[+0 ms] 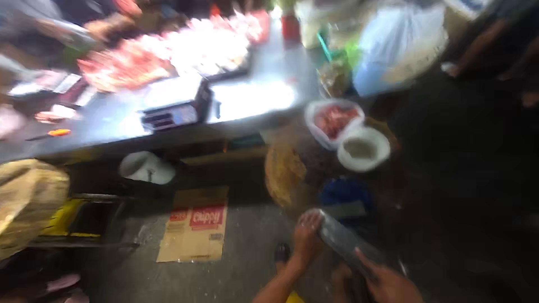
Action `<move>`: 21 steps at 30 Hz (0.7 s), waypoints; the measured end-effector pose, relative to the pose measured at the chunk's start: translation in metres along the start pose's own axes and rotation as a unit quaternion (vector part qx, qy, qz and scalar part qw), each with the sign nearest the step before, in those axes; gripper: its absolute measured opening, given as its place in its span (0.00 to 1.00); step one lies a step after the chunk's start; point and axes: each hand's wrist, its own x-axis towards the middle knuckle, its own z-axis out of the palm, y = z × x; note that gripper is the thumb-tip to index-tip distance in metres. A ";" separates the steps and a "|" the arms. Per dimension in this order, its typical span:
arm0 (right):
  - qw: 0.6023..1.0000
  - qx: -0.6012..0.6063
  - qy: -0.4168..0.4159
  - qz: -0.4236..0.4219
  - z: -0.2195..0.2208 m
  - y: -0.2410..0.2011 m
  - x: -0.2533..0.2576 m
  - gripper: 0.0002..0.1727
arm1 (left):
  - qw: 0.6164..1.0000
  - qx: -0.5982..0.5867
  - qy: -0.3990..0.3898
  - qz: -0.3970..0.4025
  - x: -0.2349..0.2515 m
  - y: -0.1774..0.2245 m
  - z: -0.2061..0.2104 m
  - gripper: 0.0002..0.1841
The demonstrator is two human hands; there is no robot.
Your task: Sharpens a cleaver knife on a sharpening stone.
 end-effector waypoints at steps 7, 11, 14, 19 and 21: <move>0.989 -0.033 0.055 0.137 -0.040 0.054 -0.014 0.42 | 0.984 -0.075 -0.146 0.072 0.062 0.076 0.072 0.33; 0.998 -0.003 -0.049 0.027 -0.003 -0.013 0.000 0.39 | 0.999 0.014 -0.037 -0.001 -0.011 -0.006 0.005 0.24; 0.999 -0.007 0.002 0.033 0.003 0.008 -0.003 0.37 | 0.999 0.022 -0.018 -0.022 -0.014 0.012 0.005 0.24; 0.988 -0.032 0.081 0.130 -0.042 0.073 -0.023 0.38 | 0.984 -0.086 -0.141 0.072 0.051 0.088 0.077 0.34; 0.993 -0.029 0.063 0.097 -0.038 0.053 -0.019 0.37 | 0.983 -0.078 -0.151 0.068 0.045 0.072 0.060 0.34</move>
